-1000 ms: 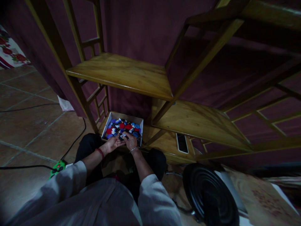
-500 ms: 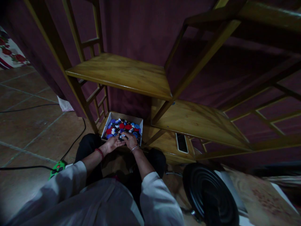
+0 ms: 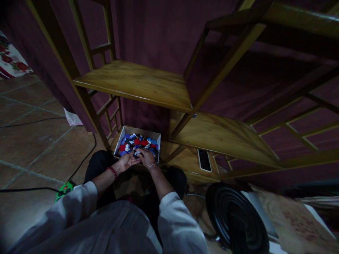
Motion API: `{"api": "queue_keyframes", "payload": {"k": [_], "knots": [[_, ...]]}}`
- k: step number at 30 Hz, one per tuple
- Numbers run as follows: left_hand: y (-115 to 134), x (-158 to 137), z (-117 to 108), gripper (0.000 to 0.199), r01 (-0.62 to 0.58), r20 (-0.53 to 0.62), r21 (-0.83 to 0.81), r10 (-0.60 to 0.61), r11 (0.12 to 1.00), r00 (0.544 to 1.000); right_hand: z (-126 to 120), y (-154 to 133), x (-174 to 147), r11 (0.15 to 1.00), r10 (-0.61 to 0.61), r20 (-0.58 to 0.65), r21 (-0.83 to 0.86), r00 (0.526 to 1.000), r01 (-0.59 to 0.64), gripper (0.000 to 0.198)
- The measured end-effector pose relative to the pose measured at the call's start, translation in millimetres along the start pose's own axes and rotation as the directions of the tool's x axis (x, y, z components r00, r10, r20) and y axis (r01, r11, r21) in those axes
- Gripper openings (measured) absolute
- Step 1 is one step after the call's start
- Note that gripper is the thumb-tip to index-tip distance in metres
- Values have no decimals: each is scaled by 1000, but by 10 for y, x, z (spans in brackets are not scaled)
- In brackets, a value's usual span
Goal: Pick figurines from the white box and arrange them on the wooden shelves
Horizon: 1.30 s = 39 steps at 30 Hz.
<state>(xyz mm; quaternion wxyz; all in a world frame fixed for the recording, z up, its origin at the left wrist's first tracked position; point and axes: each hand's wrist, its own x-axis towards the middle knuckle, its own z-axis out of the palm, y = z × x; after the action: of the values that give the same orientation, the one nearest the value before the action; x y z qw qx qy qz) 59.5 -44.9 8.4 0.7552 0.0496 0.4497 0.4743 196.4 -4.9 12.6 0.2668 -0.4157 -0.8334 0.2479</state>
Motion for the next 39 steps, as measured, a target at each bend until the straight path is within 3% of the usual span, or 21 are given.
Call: {"api": "queue_keyframes", "payload": {"k": [10,24,39], "knots": [[2,-7,2,26,0,-1,12,0,1000,1000,38,20,-11,997,6,-13,-71,1000,-6,23],[9,-20,23,25,-13,0,16,13,1000,1000,61,-48,-45,969,130,-55,-205,990,-138,28],[-8,-7,13,26,-26,-1,13,26,1000,1000,112,-72,-63,962,192,-119,-176,974,-211,25]]}}
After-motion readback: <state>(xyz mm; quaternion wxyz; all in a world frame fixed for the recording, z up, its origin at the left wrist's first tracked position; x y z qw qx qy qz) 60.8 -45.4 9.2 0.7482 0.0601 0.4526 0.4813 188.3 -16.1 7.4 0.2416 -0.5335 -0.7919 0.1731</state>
